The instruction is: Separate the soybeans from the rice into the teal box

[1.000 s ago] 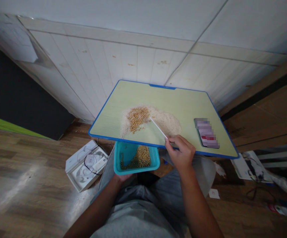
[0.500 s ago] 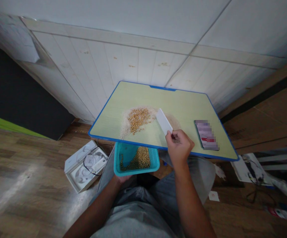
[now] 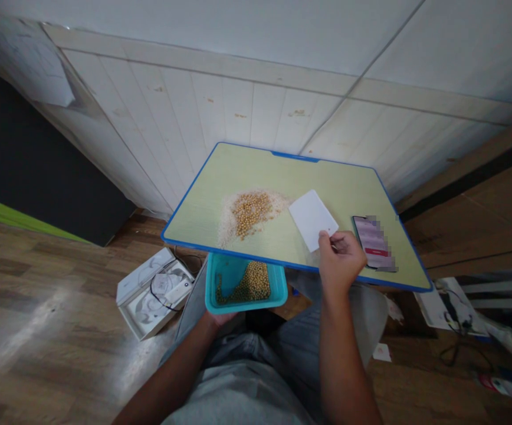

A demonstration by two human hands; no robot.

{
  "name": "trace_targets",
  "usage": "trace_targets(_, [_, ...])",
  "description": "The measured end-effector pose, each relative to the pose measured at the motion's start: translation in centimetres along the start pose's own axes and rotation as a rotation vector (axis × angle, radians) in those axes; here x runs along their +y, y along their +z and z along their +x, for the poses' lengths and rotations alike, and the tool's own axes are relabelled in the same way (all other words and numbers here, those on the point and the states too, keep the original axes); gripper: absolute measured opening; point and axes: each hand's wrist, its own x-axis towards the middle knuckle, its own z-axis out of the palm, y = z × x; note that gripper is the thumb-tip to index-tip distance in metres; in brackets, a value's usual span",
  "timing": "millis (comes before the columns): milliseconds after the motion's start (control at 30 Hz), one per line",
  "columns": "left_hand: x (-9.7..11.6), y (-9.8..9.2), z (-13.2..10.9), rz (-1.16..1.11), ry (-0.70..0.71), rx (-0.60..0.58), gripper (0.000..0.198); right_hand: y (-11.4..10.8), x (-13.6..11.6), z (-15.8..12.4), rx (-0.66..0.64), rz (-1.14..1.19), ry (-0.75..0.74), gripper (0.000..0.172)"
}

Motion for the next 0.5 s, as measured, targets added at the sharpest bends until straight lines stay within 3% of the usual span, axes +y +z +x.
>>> trace_targets(67, [0.0,1.1,-0.1,0.012,0.002,0.058,0.037,-0.5,0.4,0.7,0.011,0.055,0.018,0.031])
trace_targets(133, [0.0,2.8,-0.3,0.052,0.003,0.214,0.036,-1.1,0.8,1.4,0.013,0.096,0.045,0.035])
trace_targets(200, [0.2,4.7,-0.5,0.089,0.012,0.286,0.037,-1.9,1.2,1.9,0.015,0.115,0.070,0.038])
trace_targets(367, [0.6,8.7,-1.0,0.071,0.004,0.226,0.035,-4.3,1.3,2.1,-0.140,0.177,0.084,0.036])
trace_targets(500, [0.6,9.1,-1.0,0.023,-0.004,0.147,0.038,-6.2,1.3,2.1,-0.283,0.162,0.080,0.028])
